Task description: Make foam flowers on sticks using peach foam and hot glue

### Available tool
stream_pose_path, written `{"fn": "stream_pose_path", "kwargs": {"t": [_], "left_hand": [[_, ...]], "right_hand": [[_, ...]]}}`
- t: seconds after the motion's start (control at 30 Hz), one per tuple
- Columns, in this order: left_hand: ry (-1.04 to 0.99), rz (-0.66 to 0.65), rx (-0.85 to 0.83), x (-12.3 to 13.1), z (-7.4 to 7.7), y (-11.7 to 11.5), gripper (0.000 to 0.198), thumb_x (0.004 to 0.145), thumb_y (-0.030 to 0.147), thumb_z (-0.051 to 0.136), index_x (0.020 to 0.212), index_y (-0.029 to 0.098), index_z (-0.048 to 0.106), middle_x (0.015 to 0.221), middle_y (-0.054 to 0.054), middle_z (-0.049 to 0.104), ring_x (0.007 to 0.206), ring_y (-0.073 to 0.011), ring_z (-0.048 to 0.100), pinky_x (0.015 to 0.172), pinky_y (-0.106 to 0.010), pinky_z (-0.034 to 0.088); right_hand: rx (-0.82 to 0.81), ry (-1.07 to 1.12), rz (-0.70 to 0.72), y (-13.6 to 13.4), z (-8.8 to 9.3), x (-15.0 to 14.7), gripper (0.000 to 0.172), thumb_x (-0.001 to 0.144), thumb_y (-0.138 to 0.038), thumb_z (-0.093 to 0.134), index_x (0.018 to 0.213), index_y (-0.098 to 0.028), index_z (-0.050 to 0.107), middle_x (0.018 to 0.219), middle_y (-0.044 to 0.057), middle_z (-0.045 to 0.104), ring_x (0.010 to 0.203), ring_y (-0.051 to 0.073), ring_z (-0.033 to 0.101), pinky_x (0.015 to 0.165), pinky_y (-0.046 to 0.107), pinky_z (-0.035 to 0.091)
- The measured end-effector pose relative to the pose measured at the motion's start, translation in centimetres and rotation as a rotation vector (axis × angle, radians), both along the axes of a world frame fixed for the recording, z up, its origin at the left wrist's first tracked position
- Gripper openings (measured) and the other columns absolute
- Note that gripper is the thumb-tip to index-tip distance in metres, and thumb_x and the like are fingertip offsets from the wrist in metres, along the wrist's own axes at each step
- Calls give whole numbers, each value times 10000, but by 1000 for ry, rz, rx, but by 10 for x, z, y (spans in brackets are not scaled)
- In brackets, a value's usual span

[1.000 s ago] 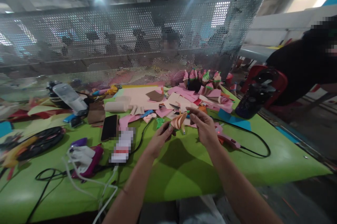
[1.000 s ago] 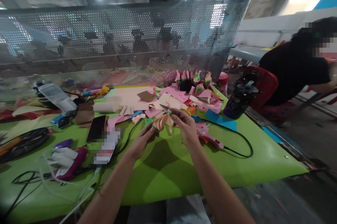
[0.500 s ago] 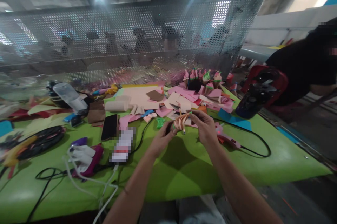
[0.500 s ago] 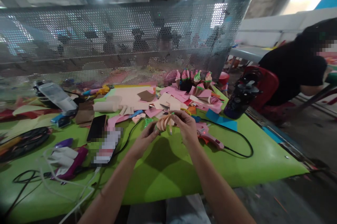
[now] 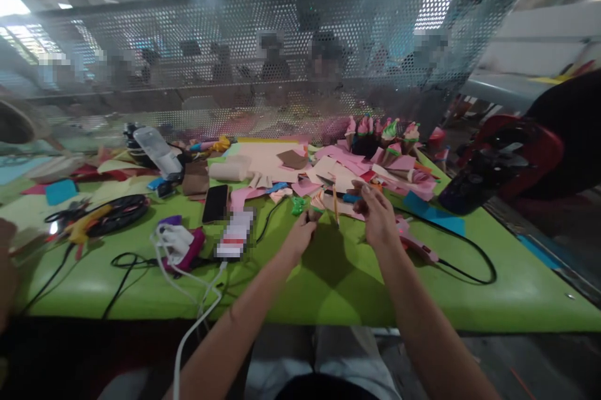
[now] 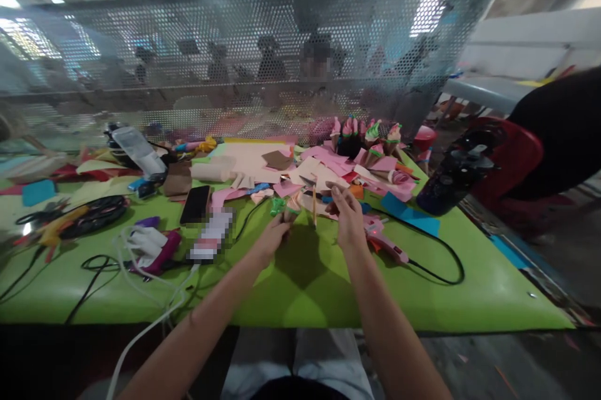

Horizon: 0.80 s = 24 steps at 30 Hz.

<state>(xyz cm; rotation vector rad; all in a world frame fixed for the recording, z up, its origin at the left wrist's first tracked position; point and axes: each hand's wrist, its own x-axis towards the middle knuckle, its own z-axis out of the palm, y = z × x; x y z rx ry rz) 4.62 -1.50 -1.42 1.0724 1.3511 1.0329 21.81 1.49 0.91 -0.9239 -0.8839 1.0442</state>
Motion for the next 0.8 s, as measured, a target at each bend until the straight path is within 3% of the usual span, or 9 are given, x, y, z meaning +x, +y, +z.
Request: {"fn": "stream_pose_path", "kwargs": {"t": [0.07,0.13,0.2,0.33,0.43,0.5,0.6,0.7,0.8], "left_hand": [[52,26,33,-2,1,-1,298,787,247,587,1073,181,640,748,-3,618,744,-183,576,783,-307,443],[156,66,97,-3,4,-3,428,814,271,603,1232,179,602,966,-69,698,926,-237,627,897,-343,438],[295,76,144,-2,8,-8,533,854,290,585,1364,152,518,1170,-143,684,1076,-288,625,965,-375,420],[676,-11,108,4,15,-24,598,947,348,462,1496,141,345,1158,-199,699,1030,-325,674,895,-412,467],[1025,-74,83,6,25,-33,583,972,407,417,1493,156,342,1067,-180,726,974,-332,693,836,-419,493],[1157,-85,103,1,32,-33,515,984,445,385,1414,171,449,1033,-160,731,962,-321,695,820,-405,500],[1225,-12,133,-13,39,-19,407,998,421,350,1208,169,590,1056,-145,713,973,-297,683,816,-382,502],[1266,60,233,-27,40,3,352,957,350,473,1249,172,557,1274,-150,618,1127,-285,617,891,-367,484],[1286,8,217,-31,35,22,430,903,371,567,1287,181,544,1319,-158,585,1206,-316,559,935,-402,472]], "right_hand": [[-15,17,6,0,0,0,399,694,-545,761,908,-208,744,803,15,725,520,79,483,527,245,378],[-28,26,18,0,1,0,398,682,-543,768,889,-204,748,788,17,725,520,79,486,522,243,373],[-32,32,27,0,1,0,394,679,-538,770,883,-202,750,784,17,724,519,76,488,520,237,375],[-25,36,44,0,0,0,371,673,-514,776,873,-203,753,789,15,724,508,66,484,509,226,387],[-20,33,56,0,0,0,359,670,-501,777,869,-204,753,773,15,724,499,68,491,488,220,381],[-16,15,57,1,-1,1,344,677,-493,770,864,-205,747,778,19,727,497,74,495,481,224,377],[-11,-37,55,2,-3,1,327,700,-495,746,856,-207,737,804,25,731,498,85,497,479,238,372],[-14,-78,58,3,-4,2,325,711,-495,735,868,-210,737,804,21,726,498,90,498,475,242,361],[-25,-77,64,2,-5,2,310,707,-477,740,863,-209,743,785,16,717,501,85,492,475,233,355]]}}
